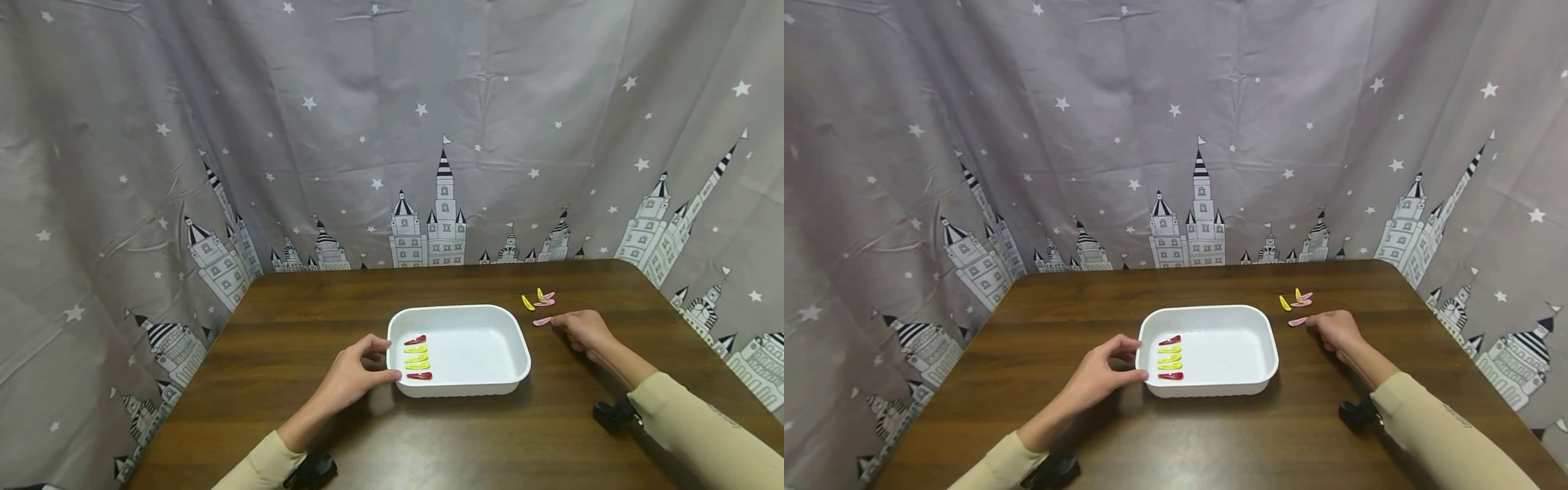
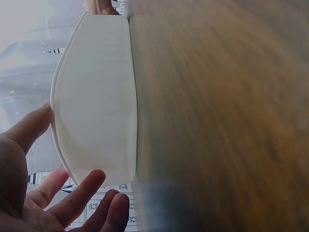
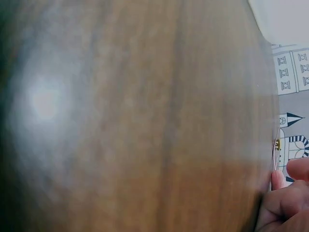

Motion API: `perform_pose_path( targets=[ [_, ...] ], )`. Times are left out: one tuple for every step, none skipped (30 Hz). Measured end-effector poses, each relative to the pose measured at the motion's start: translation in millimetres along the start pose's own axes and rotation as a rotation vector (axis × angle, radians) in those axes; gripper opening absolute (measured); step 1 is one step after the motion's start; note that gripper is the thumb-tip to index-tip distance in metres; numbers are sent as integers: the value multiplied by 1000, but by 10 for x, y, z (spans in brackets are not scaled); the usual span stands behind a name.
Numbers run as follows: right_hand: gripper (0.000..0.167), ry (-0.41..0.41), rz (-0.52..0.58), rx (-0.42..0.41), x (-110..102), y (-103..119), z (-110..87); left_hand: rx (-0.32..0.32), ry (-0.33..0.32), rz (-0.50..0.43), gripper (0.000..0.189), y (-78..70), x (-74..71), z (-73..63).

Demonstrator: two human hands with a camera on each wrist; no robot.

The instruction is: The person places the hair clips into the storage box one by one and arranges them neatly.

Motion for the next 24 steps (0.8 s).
perform_pose_path(
  targets=[
    [39,-10,-5,5,-2,-6,2,0,2,1,51,2,1,0],
    [37,-14,-12,2,-2,-5,3,-1,1,-3,51,3,0,1],
    [33,-19,-17,0,-4,-1,2,-2,2,-7,52,7,2,2],
    [28,-22,-25,-6,-4,2,5,-1,2,-10,52,7,2,2],
    [25,-32,-32,-5,-7,3,9,-5,4,-13,53,11,4,2],
    [21,-29,-36,-17,-3,13,12,-6,5,-15,53,10,5,2],
    [19,-33,-34,-24,-1,19,17,-7,8,-18,54,13,7,3],
    [18,-30,-40,-36,4,30,21,-7,7,-20,54,12,7,2],
    [19,-33,-43,-43,7,38,27,-6,9,-21,54,10,8,0],
    [20,-31,-44,-50,13,47,34,-6,10,-20,54,8,7,-2],
    [21,-32,-45,-56,19,57,39,-7,11,-22,54,8,6,-3],
    [23,-26,-49,-63,28,67,45,-7,10,-22,54,8,4,-6],
    [23,-27,-55,-62,33,70,55,-6,8,-21,54,8,3,-7],
    [24,-22,-66,-64,41,76,64,-6,8,-20,54,7,2,-9],
    [24,-20,-72,-60,49,79,74,-7,8,-20,54,7,2,-10],
    [25,-13,-80,-60,59,83,83,-6,8,-18,53,7,2,-11],
    [26,-6,-91,-59,68,86,91,-8,8,-19,53,7,3,-13],
    [27,2,-98,-58,79,88,104,-8,9,-18,53,5,4,-13],
    [28,5,-103,-54,88,90,111,-10,10,-20,53,3,5,-14],
    [28,11,-104,-53,96,93,117,-13,13,-21,53,1,6,-15],
    [27,16,-106,-51,100,94,122,-13,14,-22,53,-2,6,-16],
    [27,20,-105,-51,101,94,127,-13,15,-24,53,-4,7,-15],
    [28,23,-102,-52,101,98,124,-14,15,-25,53,-7,7,-14],
    [29,25,-96,-54,97,100,120,-14,16,-26,52,-11,7,-12]
  ],
)
Point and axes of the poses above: each hand's wrist, its own z-axis towards the middle knuckle, its own x-axis out of the palm, y = z × x, the point moved 7 cm from there along z, towards the middle knuckle, and after that the axes turned 4 degrees about x, right-handed, at the moved point
